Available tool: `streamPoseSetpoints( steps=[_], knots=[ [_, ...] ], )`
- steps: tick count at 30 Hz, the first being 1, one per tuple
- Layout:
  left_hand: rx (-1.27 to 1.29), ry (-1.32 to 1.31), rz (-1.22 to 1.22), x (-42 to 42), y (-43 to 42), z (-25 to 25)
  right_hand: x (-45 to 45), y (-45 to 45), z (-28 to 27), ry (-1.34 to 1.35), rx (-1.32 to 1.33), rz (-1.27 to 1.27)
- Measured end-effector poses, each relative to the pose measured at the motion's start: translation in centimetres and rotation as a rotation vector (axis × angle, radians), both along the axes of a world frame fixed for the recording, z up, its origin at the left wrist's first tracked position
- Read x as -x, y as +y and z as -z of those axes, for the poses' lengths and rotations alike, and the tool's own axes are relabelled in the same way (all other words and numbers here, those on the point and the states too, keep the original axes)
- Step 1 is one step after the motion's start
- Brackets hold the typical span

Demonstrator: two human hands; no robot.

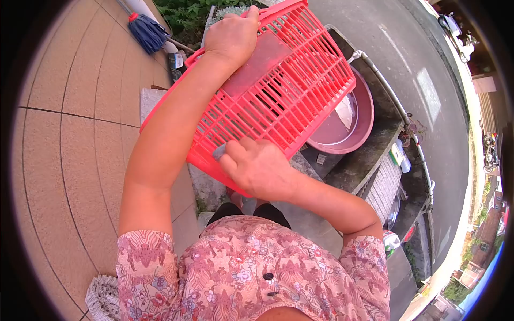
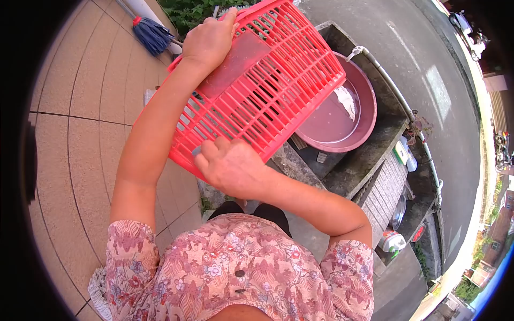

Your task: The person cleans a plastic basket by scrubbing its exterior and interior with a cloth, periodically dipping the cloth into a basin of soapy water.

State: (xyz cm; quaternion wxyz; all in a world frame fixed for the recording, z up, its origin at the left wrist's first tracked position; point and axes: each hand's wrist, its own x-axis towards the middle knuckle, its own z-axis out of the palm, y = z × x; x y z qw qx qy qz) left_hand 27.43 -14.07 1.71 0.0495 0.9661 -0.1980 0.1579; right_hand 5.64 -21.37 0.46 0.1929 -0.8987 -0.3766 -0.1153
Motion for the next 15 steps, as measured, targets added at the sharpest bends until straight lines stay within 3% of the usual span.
streamPoseSetpoints(
  steps=[7,9,12,15],
  knots=[
    [0.043,0.012,-0.013,-0.3,-1.0,-0.5,-10.3,-14.3,1.6,-0.239,0.121,0.661],
    [0.054,0.008,-0.004,-0.4,-1.2,0.7,-9.9,-13.9,2.2,-0.151,0.061,0.745],
    [0.071,0.006,0.010,-0.2,-1.3,0.4,-4.3,-5.6,0.5,0.051,0.033,0.552],
    [0.082,0.021,0.028,0.2,-1.5,0.2,1.1,1.2,0.9,0.008,-0.017,0.278]
  ],
)
